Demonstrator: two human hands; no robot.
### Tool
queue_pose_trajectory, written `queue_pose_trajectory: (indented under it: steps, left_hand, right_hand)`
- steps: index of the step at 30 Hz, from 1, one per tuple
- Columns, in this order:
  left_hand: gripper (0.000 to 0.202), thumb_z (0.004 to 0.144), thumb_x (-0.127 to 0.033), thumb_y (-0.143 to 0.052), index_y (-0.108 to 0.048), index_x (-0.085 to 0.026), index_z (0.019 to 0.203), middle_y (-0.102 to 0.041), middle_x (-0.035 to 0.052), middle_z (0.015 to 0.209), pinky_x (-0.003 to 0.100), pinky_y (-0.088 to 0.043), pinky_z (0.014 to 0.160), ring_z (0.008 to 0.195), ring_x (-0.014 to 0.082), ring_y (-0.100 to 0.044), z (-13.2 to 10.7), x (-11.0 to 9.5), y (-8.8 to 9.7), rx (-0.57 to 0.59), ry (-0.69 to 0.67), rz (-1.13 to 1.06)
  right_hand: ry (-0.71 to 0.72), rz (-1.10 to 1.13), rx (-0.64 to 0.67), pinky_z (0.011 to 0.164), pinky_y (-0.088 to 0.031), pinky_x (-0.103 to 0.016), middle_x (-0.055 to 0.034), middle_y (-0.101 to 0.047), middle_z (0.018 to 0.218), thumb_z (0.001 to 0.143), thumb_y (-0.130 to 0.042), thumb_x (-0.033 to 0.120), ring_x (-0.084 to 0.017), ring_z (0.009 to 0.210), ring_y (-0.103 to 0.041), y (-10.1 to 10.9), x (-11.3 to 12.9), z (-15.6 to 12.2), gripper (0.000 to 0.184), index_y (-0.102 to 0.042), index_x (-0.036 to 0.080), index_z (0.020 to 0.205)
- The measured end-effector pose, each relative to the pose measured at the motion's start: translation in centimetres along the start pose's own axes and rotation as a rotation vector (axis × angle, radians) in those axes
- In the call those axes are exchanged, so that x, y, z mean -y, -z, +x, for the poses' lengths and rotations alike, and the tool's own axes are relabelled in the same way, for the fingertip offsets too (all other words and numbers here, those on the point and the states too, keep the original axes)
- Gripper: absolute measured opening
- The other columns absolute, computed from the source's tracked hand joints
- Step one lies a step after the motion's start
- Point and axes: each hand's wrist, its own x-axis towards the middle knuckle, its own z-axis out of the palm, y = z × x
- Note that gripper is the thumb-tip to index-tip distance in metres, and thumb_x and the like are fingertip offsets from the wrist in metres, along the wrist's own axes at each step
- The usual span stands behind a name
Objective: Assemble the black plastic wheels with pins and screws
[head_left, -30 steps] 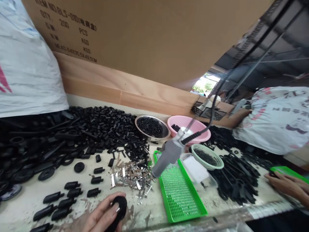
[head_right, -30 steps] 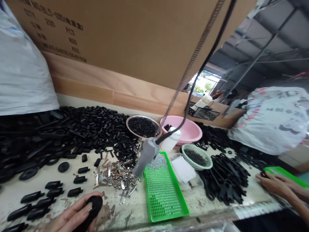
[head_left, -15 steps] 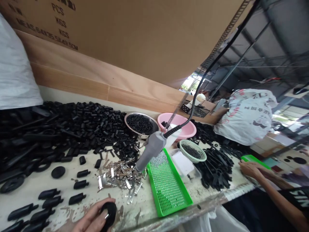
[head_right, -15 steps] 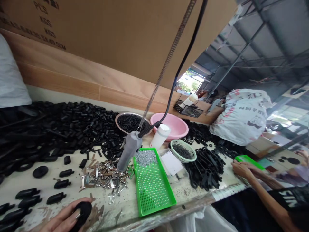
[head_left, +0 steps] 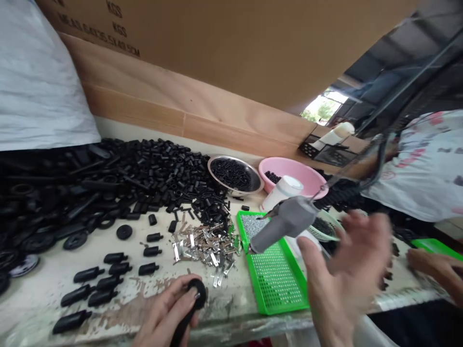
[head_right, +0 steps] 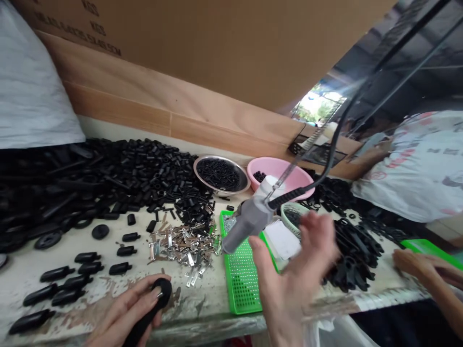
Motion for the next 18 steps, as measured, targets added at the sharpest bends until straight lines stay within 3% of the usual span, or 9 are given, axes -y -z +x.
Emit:
queue_pose_trajectory:
  steps: [2,4,6,13,18]
  left_hand:
    - [0.06,0.075,-0.062,-0.062,-0.055,-0.018,0.115,-0.062,-0.0013,0.063,0.018,-0.029,0.042,0.041,0.007,-0.044,0.5,-0.1,-0.7,0.084,0.006,0.067]
    - [0.058,0.079,-0.061,-0.058,-0.053,-0.018,0.117,-0.062,-0.0021,0.065,0.018,-0.028,0.043,0.041,0.0061,-0.044,1.0,-0.1,-1.5,0.161,0.024,0.12]
    - [0.054,0.081,-0.059,-0.055,-0.052,-0.018,0.116,-0.061,-0.0029,0.066,0.018,-0.027,0.044,0.041,0.0055,-0.043,1.5,-0.2,-2.4,0.225,0.045,0.181]
    - [0.039,0.085,-0.049,-0.05,-0.057,-0.016,0.105,-0.056,-0.0047,0.063,0.018,-0.028,0.042,0.039,0.0051,-0.04,3.3,-0.4,-5.4,0.295,0.161,0.341]
    - [0.037,0.085,-0.042,-0.05,-0.058,-0.014,0.107,-0.054,-0.0048,0.059,0.019,-0.026,0.039,0.036,0.0054,-0.036,4.5,-0.3,-7.0,0.308,0.212,0.405]
  right_hand:
    - [-0.192,0.128,0.162,0.101,-0.041,-0.051,-0.0092,-0.056,0.131,0.072,-0.078,0.034,-0.029,0.119,-0.053,-1.3,-1.2,0.3,0.072,-0.046,0.025,0.136]
    - [-0.383,0.255,0.296,0.091,-0.047,-0.047,-0.0092,-0.068,0.107,0.077,-0.073,0.035,-0.026,0.098,-0.063,-1.8,-2.3,0.3,0.038,-0.065,0.02,0.111]
    - [-0.475,0.315,0.311,0.081,-0.051,-0.043,-0.0082,-0.071,0.092,0.079,-0.07,0.037,-0.023,0.083,-0.065,-1.6,-3.3,0.3,0.026,-0.069,0.017,0.095]
    - [-0.549,0.254,0.241,0.065,-0.047,-0.028,-0.0003,-0.066,0.081,0.072,-0.078,0.028,-0.013,0.071,-0.059,1.8,-5.2,-0.7,0.031,-0.068,0.021,0.1]
    - [-0.59,0.325,0.233,0.06,-0.047,-0.029,0.0008,-0.066,0.078,0.074,-0.074,0.029,-0.014,0.063,-0.061,1.3,-5.5,-2.5,0.027,-0.061,0.021,0.095]
